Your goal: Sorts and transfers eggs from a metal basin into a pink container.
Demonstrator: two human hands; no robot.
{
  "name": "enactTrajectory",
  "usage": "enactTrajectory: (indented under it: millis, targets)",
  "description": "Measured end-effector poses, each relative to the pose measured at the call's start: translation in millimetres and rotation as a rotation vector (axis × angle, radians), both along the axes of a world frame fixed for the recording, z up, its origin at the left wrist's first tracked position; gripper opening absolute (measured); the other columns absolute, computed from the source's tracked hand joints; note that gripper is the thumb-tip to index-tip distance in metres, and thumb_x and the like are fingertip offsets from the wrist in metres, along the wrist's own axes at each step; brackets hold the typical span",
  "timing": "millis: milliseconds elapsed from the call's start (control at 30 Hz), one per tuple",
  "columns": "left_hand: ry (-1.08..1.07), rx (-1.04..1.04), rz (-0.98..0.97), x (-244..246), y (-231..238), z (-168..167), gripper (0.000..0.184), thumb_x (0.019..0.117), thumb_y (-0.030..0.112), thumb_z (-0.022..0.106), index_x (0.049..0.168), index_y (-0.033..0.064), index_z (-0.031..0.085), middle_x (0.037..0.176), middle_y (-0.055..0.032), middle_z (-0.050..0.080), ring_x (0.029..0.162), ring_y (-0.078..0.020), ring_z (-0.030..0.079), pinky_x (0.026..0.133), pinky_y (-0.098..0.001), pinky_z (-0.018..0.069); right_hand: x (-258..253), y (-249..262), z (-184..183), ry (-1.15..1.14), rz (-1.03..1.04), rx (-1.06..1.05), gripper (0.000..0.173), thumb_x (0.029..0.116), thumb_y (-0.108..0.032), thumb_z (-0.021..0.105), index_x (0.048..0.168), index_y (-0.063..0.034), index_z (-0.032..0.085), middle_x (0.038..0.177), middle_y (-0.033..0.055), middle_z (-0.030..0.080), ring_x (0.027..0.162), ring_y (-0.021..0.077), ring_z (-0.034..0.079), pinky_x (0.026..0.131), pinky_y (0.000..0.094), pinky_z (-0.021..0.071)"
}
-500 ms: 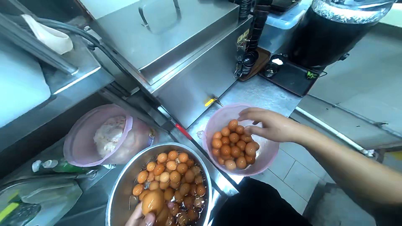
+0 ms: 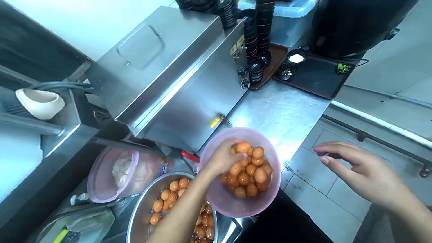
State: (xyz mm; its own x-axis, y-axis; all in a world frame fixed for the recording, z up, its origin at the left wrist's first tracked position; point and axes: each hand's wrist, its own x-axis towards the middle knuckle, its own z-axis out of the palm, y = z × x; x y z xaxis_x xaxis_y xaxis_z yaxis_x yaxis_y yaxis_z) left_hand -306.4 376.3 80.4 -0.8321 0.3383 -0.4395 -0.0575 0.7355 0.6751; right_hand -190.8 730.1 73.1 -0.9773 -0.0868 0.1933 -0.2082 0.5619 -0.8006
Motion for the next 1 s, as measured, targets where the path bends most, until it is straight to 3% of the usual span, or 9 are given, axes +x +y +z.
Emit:
enactTrajectory:
  millis: [33, 100, 267, 467, 567, 700, 833, 933, 1000]
  targets:
    - [0.05, -0.082, -0.064, -5, 2, -13, 0.046, 0.0903, 0.026, 0.08, 0.132, 0.0139, 0.065, 0.126, -0.0101, 0.066, 0.117, -0.0233, 0.063, 0.102, -0.048, 0.0534, 4, 10, -9, -0.028, -0.023, -0.023, 0.032, 0.1005, -0.042, 0.055, 0.119, -0.0222, 0.073, 0.113, -0.0094, 0.07, 0.096, 0.0064, 0.069, 0.084, 0.0335, 0.0624]
    - [0.125, -0.221, -0.161, -9, 5, -33, 0.048, 0.0882, 0.026, 0.081, 0.133, 0.0183, 0.066, 0.125, -0.0104, 0.065, 0.117, -0.0263, 0.062, 0.101, -0.0504, 0.0539, 11, 26, -27, -0.079, -0.072, -0.055, 0.033, 0.1005, -0.043, 0.055, 0.119, -0.0219, 0.073, 0.112, -0.0085, 0.07, 0.094, 0.007, 0.069, 0.082, 0.0331, 0.0627]
    - [0.137, -0.427, -0.265, -8, 17, -48, 0.048, 0.0896, 0.027, 0.079, 0.136, 0.0261, 0.065, 0.127, -0.0103, 0.061, 0.12, -0.0302, 0.059, 0.1, -0.0512, 0.0534, 11, 44, -59, -0.153, -0.1, -0.003, 0.037, 0.1005, -0.045, 0.053, 0.118, -0.02, 0.074, 0.113, -0.0054, 0.071, 0.095, 0.0063, 0.069, 0.081, 0.0294, 0.0617]
    - [0.184, -0.548, -0.398, -3, 15, -51, 0.049, 0.0971, 0.03, 0.071, 0.144, 0.0299, 0.058, 0.143, -0.0148, 0.051, 0.132, -0.0345, 0.052, 0.102, -0.0508, 0.0534, -14, 43, -72, -0.186, 0.017, 0.103, 0.04, 0.1005, -0.048, 0.051, 0.121, -0.0228, 0.073, 0.114, -0.0055, 0.071, 0.1, 0.0076, 0.069, 0.084, 0.0333, 0.0615]
    - [0.209, -0.612, -0.438, -1, 15, -50, 0.05, 0.0989, 0.033, 0.068, 0.147, 0.0321, 0.055, 0.15, -0.0117, 0.048, 0.134, -0.0327, 0.052, 0.1, -0.0516, 0.0542, -26, 42, -70, -0.186, 0.069, 0.161, 0.043, 0.1008, -0.051, 0.049, 0.123, -0.0234, 0.073, 0.118, -0.0043, 0.07, 0.103, 0.01, 0.069, 0.086, 0.037, 0.061]
    - [0.32, -0.68, -0.459, 8, 19, -35, 0.05, 0.0984, 0.026, 0.068, 0.147, 0.0297, 0.056, 0.151, -0.0064, 0.052, 0.138, -0.0316, 0.049, 0.098, -0.0536, 0.0525, -34, 43, -71, -0.158, 0.094, 0.189, 0.043, 0.1006, -0.05, 0.049, 0.123, -0.0235, 0.073, 0.117, -0.0035, 0.071, 0.102, 0.0116, 0.069, 0.086, 0.0383, 0.0602]
    - [0.489, -0.559, -0.279, 27, 10, 14, 0.028, 0.0988, 0.027, 0.067, 0.126, 0.023, 0.072, 0.129, -0.0016, 0.067, 0.125, -0.0232, 0.061, 0.097, -0.0476, 0.0561, -33, 48, -78, -0.136, 0.099, 0.196, 0.042, 0.1007, -0.048, 0.049, 0.123, -0.0207, 0.073, 0.118, 0.0001, 0.071, 0.102, 0.0147, 0.069, 0.086, 0.0387, 0.0601]
    - [0.69, -0.359, 0.017, 59, -27, 70, 0.029, 0.1022, 0.035, 0.061, 0.125, 0.0217, 0.072, 0.121, 0.0051, 0.07, 0.111, -0.0105, 0.067, 0.094, -0.0385, 0.0593, -30, 52, -88, -0.163, 0.119, 0.202, 0.043, 0.102, -0.046, 0.051, 0.124, -0.0155, 0.072, 0.12, 0.0071, 0.071, 0.103, 0.0221, 0.069, 0.085, 0.0438, 0.0598]
    - [0.774, -0.266, 0.284, 87, -68, 95, 0.031, 0.1022, 0.034, 0.061, 0.126, 0.0172, 0.07, 0.118, 0.0034, 0.071, 0.102, -0.0086, 0.069, 0.087, -0.0343, 0.0621, -28, 53, -92, -0.195, 0.152, 0.209, 0.043, 0.1028, -0.041, 0.052, 0.126, -0.0104, 0.07, 0.121, 0.0144, 0.07, 0.103, 0.0294, 0.07, 0.085, 0.0492, 0.059]
